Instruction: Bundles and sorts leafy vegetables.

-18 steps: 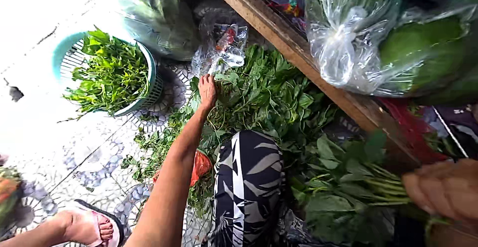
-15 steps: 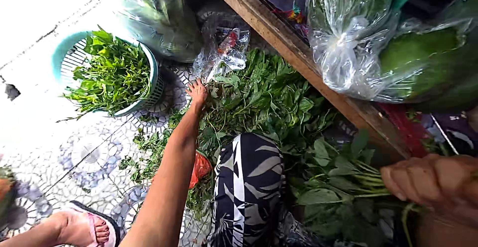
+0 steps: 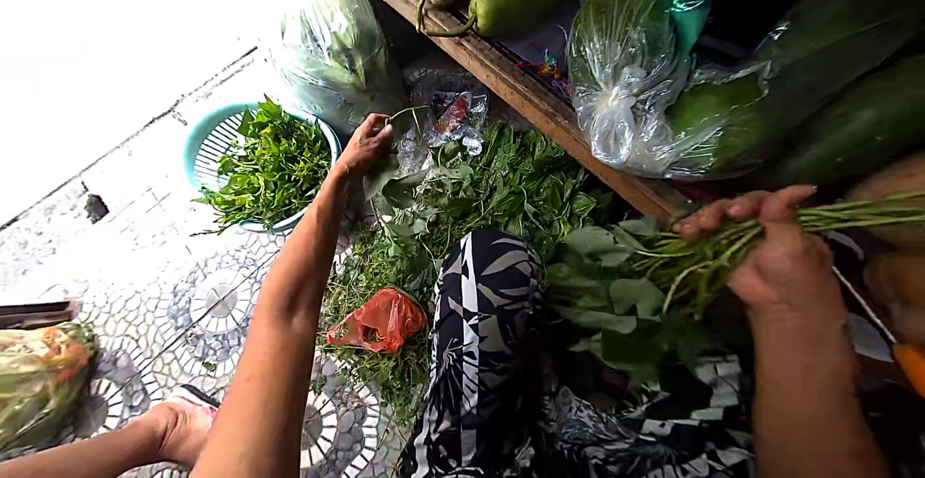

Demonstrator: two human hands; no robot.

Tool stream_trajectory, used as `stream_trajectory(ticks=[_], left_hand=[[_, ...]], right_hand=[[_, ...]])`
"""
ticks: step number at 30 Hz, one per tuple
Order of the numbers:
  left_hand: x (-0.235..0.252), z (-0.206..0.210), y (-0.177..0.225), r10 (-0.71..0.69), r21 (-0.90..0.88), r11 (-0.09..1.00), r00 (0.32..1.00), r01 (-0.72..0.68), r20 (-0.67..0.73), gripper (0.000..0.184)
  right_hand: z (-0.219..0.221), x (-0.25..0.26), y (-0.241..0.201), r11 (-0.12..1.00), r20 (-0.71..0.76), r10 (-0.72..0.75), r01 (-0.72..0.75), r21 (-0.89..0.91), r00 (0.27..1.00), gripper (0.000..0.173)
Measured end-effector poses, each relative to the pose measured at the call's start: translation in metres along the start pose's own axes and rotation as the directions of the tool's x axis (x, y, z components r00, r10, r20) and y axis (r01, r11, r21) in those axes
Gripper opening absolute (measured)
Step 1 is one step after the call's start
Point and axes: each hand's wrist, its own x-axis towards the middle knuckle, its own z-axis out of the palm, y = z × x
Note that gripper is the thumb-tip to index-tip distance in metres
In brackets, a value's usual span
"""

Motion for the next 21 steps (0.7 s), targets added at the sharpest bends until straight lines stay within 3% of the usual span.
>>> stream_trajectory(ticks=[2, 4, 6, 9, 12, 16, 19, 21], left_hand=[[-0.007, -0.005, 0.029, 0.054, 0.032, 0.998, 0.996, -0.052, -0.066, 0.031], [-0.015, -0.009, 0.058, 0.086, 0.238, 0.969, 0.994, -0.067, -0.073, 0.032], [-0.026, -0.013, 0.092, 0.161, 0.489, 0.864, 0.986, -0.121, -0.042, 0.035], [-0.054, 0.001, 0.148, 0.233, 0.621, 0.769, 0.971, -0.151, -0.052, 0.04], [-0.074, 0.024, 0.194, 0.349, 0.574, 0.778, 0.935, -0.254, -0.059, 0.042], [-0.092, 0.062, 0.233, 0.523, 0.388, 0.812, 0.839, -0.437, -0.151, 0.044], [-0.098, 0.097, 0.241, 0.602, 0.199, 0.797, 0.78, -0.571, -0.174, 0.039], [-0.098, 0.126, 0.234, 0.618, 0.038, 0.782, 0.766, -0.622, -0.175, 0.034]], right_hand=[[0.003, 0.007, -0.01, 0.996, -0.025, 0.011, -0.008, 0.087, 1.0, 0.048], [0.01, 0.018, -0.025, 0.998, -0.1, 0.049, -0.045, 0.04, 0.994, 0.047], [0.021, 0.028, -0.047, 0.998, -0.143, 0.06, -0.061, 0.001, 0.988, 0.044], [0.027, 0.038, -0.075, 0.995, -0.095, 0.063, -0.056, 0.08, 0.993, 0.047], [0.02, 0.05, -0.098, 0.991, -0.014, 0.086, -0.084, 0.108, 0.996, 0.049], [-0.005, 0.057, -0.108, 0.975, 0.085, 0.039, -0.056, 0.215, 0.996, 0.047], [-0.014, 0.046, -0.107, 0.962, 0.082, 0.001, -0.024, 0.273, 0.997, 0.049], [-0.012, 0.035, -0.104, 0.953, -0.009, 0.041, -0.036, 0.3, 0.999, 0.047]])
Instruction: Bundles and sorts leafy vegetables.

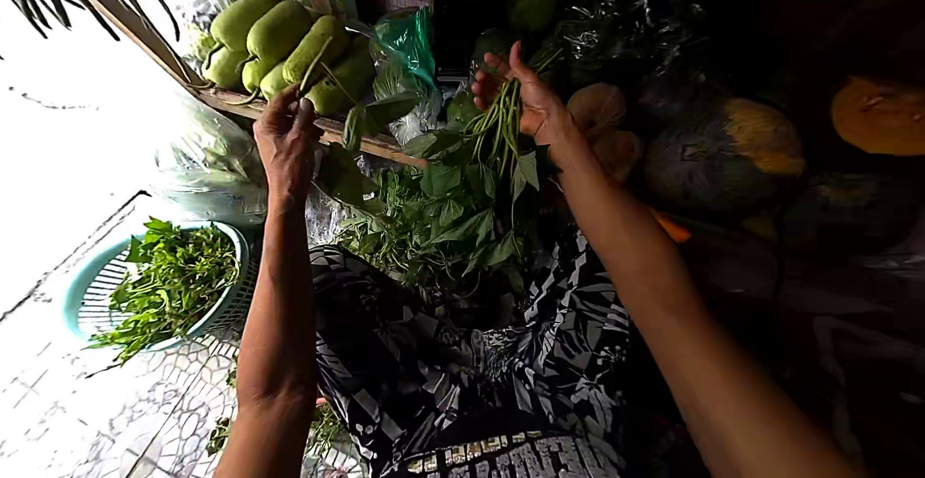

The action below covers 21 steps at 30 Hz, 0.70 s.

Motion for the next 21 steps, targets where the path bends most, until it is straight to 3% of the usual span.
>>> stream_trajectory(ticks=[2, 4, 6, 10, 17, 19, 21], left_hand=[[-0.014, 0.024, -0.008, -0.031, -0.102, 0.994, 0.999, 0.034, 0.034, 0.034], [-0.026, 0.042, -0.023, -0.059, -0.118, 0.991, 0.995, 0.068, 0.077, 0.032], [-0.03, 0.05, -0.038, -0.109, -0.118, 0.985, 0.987, 0.123, 0.121, 0.032], [-0.029, 0.049, -0.044, -0.177, -0.19, 0.962, 0.978, 0.196, 0.113, 0.03], [-0.032, 0.046, -0.042, -0.206, -0.229, 0.953, 0.979, 0.2, 0.001, 0.027], [-0.031, 0.045, -0.042, -0.206, -0.244, 0.95, 0.978, 0.193, -0.032, 0.026], [-0.026, 0.042, -0.045, -0.192, -0.201, 0.963, 0.98, 0.178, -0.048, 0.027]], right_hand=[[0.008, -0.006, 0.009, 1.0, -0.272, 0.013, -0.005, 0.029, 0.962, 0.038], [0.018, -0.005, 0.021, 0.998, -0.539, -0.042, 0.058, 0.012, 0.841, 0.033], [0.023, -0.007, 0.027, 0.993, -0.627, -0.121, 0.104, -0.064, 0.77, 0.036], [0.03, -0.003, 0.035, 0.985, -0.654, -0.168, 0.105, -0.135, 0.737, 0.041], [0.031, 0.001, 0.045, 0.985, -0.609, -0.16, 0.085, -0.151, 0.777, 0.034], [0.027, -0.001, 0.049, 0.979, -0.492, -0.15, 0.058, -0.197, 0.858, 0.026], [0.033, -0.007, 0.054, 0.954, -0.252, -0.084, 0.005, -0.299, 0.964, 0.024]])
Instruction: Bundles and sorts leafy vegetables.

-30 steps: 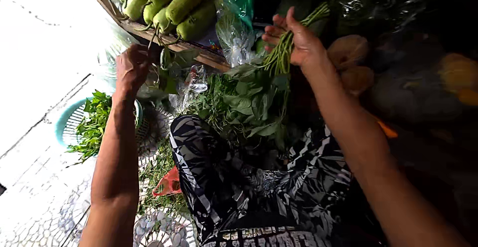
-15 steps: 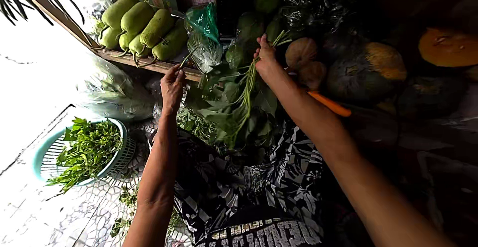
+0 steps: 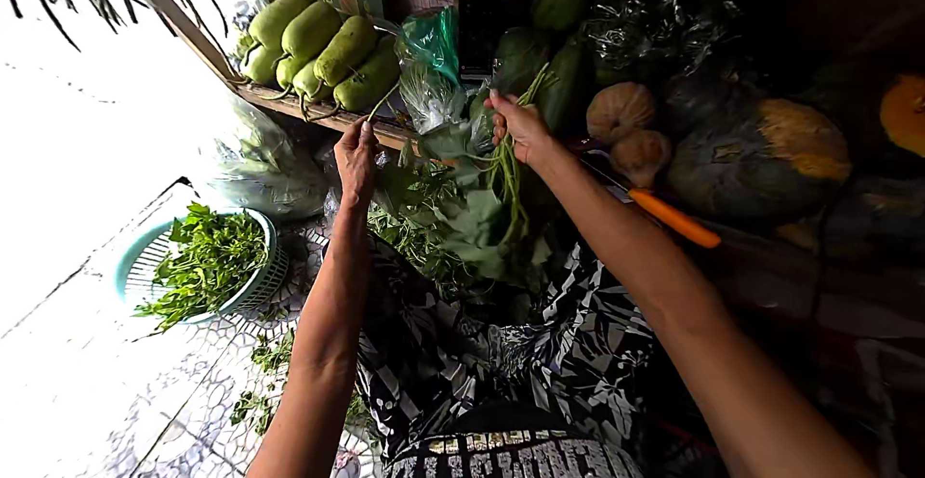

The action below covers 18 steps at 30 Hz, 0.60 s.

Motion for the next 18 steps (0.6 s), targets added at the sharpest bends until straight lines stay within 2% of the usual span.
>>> stream_trajectory(ticks=[2, 4, 7, 10, 11, 13, 14, 16, 18], left_hand=[[0.006, -0.006, -0.002, 0.001, 0.146, 0.989, 1.0, -0.003, 0.014, 0.03], [0.013, -0.015, -0.001, -0.028, 0.341, 0.94, 0.999, 0.012, 0.041, 0.034], [0.025, -0.038, -0.004, -0.137, 0.559, 0.825, 0.989, 0.085, 0.051, 0.037], [0.033, -0.059, -0.021, -0.204, 0.694, 0.713, 0.976, 0.095, 0.076, 0.041], [0.03, -0.059, -0.02, -0.233, 0.721, 0.688, 0.966, 0.082, 0.112, 0.049], [0.02, -0.039, 0.005, -0.265, 0.664, 0.745, 0.94, 0.058, 0.216, 0.066], [0.012, -0.022, 0.023, -0.26, 0.588, 0.808, 0.916, 0.032, 0.306, 0.063], [-0.006, 0.013, 0.055, -0.222, 0.385, 0.923, 0.804, -0.01, 0.552, 0.052], [-0.012, 0.039, 0.073, -0.198, 0.28, 0.96, 0.68, -0.01, 0.706, 0.044]], right_hand=[[0.01, -0.014, 0.005, 0.998, 0.191, 0.032, -0.021, -0.06, 0.981, 0.024], [0.016, -0.025, 0.012, 0.996, 0.3, 0.064, -0.044, -0.072, 0.952, 0.027], [0.011, -0.027, 0.023, 0.995, 0.419, 0.094, -0.098, -0.011, 0.903, 0.032], [0.006, -0.021, 0.039, 0.97, 0.505, 0.113, -0.206, 0.131, 0.856, 0.024], [0.006, -0.02, 0.045, 0.96, 0.515, 0.122, -0.233, 0.156, 0.849, 0.019], [0.016, -0.017, 0.052, 0.959, 0.513, 0.163, -0.257, 0.117, 0.843, 0.012], [0.024, -0.017, 0.054, 0.966, 0.519, 0.187, -0.252, 0.056, 0.834, 0.011], [0.04, -0.021, 0.052, 0.976, 0.554, 0.217, -0.197, -0.097, 0.804, 0.011], [0.053, -0.025, 0.045, 0.981, 0.619, 0.187, -0.113, -0.157, 0.763, 0.025]])
